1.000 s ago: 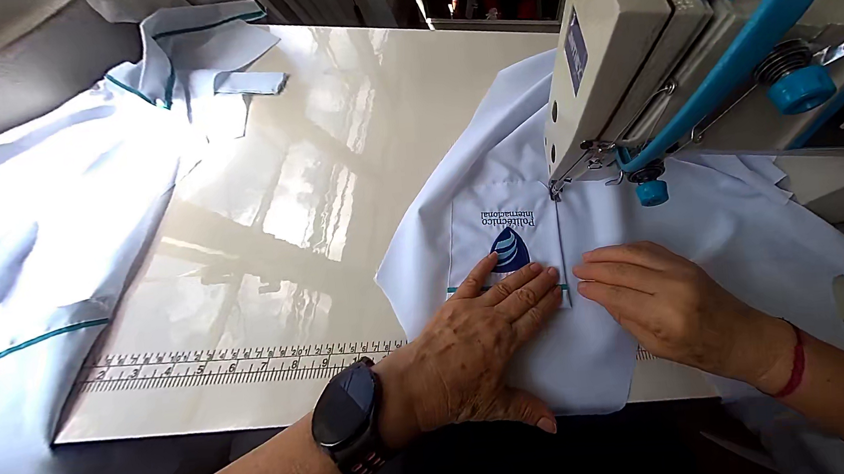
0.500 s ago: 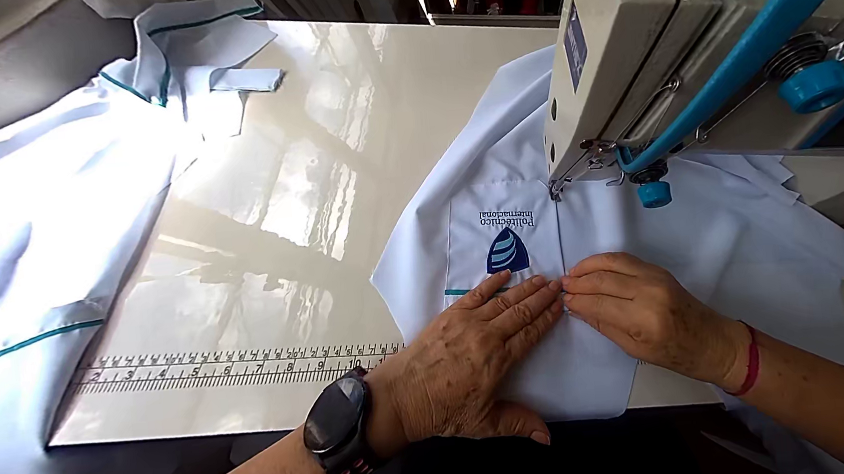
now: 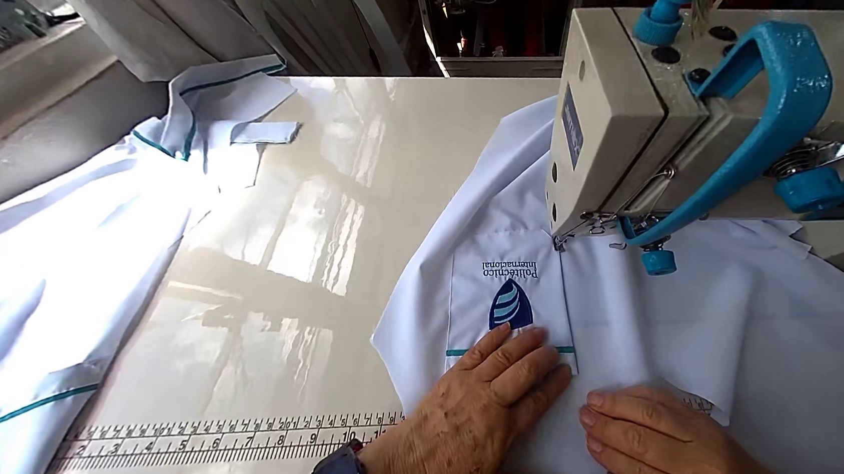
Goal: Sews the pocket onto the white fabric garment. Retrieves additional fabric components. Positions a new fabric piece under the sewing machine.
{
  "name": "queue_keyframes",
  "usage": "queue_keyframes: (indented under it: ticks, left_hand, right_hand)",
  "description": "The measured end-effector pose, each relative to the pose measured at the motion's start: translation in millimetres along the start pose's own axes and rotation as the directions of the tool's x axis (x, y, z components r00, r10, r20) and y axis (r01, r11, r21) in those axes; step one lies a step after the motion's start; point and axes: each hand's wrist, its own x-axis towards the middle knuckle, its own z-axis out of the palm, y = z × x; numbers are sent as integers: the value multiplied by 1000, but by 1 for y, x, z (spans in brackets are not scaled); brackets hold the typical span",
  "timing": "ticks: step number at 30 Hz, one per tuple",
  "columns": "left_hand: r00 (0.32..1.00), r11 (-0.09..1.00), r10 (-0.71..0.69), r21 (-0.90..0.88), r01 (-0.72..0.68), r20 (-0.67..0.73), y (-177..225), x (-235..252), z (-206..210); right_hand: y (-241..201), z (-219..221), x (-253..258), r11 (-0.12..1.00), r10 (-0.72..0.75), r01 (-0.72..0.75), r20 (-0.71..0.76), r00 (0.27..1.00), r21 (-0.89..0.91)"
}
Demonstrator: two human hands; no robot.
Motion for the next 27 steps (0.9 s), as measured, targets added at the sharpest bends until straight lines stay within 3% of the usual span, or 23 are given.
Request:
queue_keyframes:
  ticks: [10, 13, 15, 18, 22, 27]
  left_hand:
    - [1000, 999, 7, -44, -7, -21, -3, -2, 3]
    - [1000, 999, 3, -39, -4, -8, -3, -1, 1]
    - [1000, 1000, -13, -21, 13, -4, -1, -1, 0]
    - [998, 998, -57, 9, 57, -16, 2, 0, 0]
    - [998, 998, -62, 22, 62, 7, 2, 0, 0]
    - [998, 999, -53, 13, 53, 23, 3, 0, 0]
  right_hand:
    - [-6, -7, 1, 998, 43, -46, 74, 996, 38]
    - [11, -16, 13, 999, 33, -33, -16, 999, 3]
    - [37, -25, 34, 976, -36, 12, -105, 994, -219]
    - [80, -32, 68, 874, -247, 197, -57, 967, -445]
    - [111, -23, 96, 779, -494, 476, 68, 867, -408]
    - [114, -11, 103, 755, -547, 513, 39, 836, -408]
